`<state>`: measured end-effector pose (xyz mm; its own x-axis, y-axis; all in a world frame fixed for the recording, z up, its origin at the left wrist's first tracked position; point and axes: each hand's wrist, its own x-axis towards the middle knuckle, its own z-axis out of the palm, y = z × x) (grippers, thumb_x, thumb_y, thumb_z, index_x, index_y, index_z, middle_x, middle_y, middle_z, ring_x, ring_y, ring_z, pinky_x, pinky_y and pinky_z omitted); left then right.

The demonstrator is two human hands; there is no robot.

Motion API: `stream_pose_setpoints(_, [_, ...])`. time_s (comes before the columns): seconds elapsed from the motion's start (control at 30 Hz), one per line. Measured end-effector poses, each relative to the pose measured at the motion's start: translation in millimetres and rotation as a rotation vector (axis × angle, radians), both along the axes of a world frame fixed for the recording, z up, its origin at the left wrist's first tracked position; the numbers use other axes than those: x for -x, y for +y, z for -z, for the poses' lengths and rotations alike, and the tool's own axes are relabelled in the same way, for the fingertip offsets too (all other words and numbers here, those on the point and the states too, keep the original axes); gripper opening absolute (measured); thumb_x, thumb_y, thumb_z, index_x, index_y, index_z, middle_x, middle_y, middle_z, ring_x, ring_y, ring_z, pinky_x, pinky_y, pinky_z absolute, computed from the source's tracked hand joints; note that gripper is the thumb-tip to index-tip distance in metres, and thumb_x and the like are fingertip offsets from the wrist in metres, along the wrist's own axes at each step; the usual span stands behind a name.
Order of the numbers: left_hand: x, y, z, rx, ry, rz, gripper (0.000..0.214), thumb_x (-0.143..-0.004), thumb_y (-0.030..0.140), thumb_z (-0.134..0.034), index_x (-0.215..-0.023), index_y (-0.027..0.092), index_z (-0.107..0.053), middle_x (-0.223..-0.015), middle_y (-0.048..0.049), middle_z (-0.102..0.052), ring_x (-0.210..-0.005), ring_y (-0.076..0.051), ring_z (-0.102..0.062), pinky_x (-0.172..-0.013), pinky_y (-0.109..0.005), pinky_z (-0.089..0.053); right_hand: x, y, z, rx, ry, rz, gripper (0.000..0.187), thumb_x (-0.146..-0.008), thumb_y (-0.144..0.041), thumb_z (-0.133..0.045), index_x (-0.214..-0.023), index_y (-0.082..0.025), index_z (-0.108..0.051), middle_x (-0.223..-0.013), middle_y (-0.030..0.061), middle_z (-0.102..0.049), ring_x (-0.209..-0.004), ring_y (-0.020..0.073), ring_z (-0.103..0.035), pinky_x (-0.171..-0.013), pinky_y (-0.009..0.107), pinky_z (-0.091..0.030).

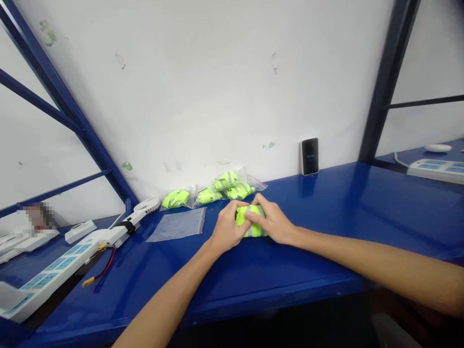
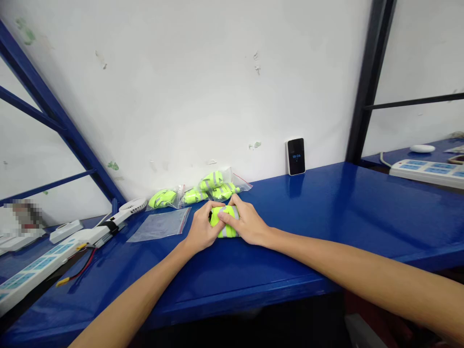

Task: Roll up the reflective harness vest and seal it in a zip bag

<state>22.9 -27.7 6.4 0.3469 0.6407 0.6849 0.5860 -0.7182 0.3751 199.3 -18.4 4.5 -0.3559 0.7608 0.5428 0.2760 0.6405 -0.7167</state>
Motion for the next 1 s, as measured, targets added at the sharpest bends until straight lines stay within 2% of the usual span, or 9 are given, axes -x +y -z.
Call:
stream_pose_setpoints(0.1, [-1, -1, 0.4, -0.046, 0.012, -0.013, 0.020, -0.087, 0.032, -0.058, -0.102, 0.019, -0.055, -0.096, -0.0053, -0.064, -0.090, -0.019, -0.063, -0.080, -0.031, -0.048, 2, 2, -0.7, 0.012, 0.061, -0.015, 0.032, -0.092, -0.050, -0.048, -0.080, -0.021, -0.043, -0.069, -0.0047, -0.047, -0.066, 0.0139, -0.045, -0.061, 0.026, -0.032])
stream_pose_setpoints(0.33, [0, -2, 3.0, -0.129, 0.089, -0.043, 0.029, -0.085, 0.037, -0.062, -0.107, 0.019, -0.054, -0.096, -0.0063, -0.064, -0.089, -0.020, -0.064, -0.078, -0.031, -0.050, 1, 10, -0.2, 0.061, 0.133, -0.142, 0.029, -0.091, -0.045, -0.051, -0.078, -0.020, -0.044, -0.072, -0.0041, -0.044, -0.068, 0.0133, -0.042, -0.062, 0.026, -0.033])
stream_pose_setpoints(0.5, [-1, -2, 4.5, -0.140, 0.092, -0.015, 0.030, -0.085, 0.037, -0.061, -0.108, 0.018, -0.053, -0.098, -0.0072, -0.064, -0.090, -0.020, -0.064, -0.079, -0.031, -0.050, 1, 9, 3.8, -0.069, 0.122, -0.080, 0.031, -0.091, -0.044, -0.052, -0.075, -0.020, -0.042, -0.065, -0.0056, -0.040, -0.060, 0.0116, -0.038, -0.057, 0.026, -0.030])
stream_pose_setpoints(0.73, [2, 1, 4.0, -0.092, 0.091, 0.007, 0.032, -0.085, 0.038, -0.061, -0.109, 0.019, -0.054, -0.098, -0.0058, -0.063, -0.090, -0.019, -0.062, -0.081, -0.032, -0.049, 5, 13, 5.9, -0.071, 0.121, -0.006, 0.033, -0.099, -0.040, -0.035, -0.070, -0.022, -0.033, -0.064, -0.0052, -0.036, -0.058, 0.0119, -0.035, -0.056, 0.026, -0.029])
stream_pose_setpoints(0.9, [2, 1, 3.6, -0.089, 0.076, 0.027, 0.032, -0.085, 0.038, -0.062, -0.110, 0.019, -0.055, -0.098, -0.0058, -0.064, -0.091, -0.019, -0.062, -0.082, -0.031, -0.049, 6, 14, 7.3, -0.086, 0.093, 0.026, 0.033, -0.098, -0.040, -0.038, -0.071, -0.022, -0.035, -0.063, -0.0049, -0.037, -0.058, 0.0126, -0.037, -0.057, 0.027, -0.031])
stream_pose_setpoints(1.0, [2, 3, 2.5, -0.079, 0.047, 0.018, 0.032, -0.085, 0.038, -0.062, -0.110, 0.019, -0.056, -0.098, -0.0059, -0.064, -0.090, -0.019, -0.062, -0.082, -0.031, -0.048, 4, 12, 5.4, -0.097, 0.084, 0.010, 0.023, -0.099, -0.039, -0.037, -0.084, -0.021, -0.043, -0.077, -0.0020, -0.048, -0.071, 0.0148, -0.048, -0.067, 0.028, -0.039])
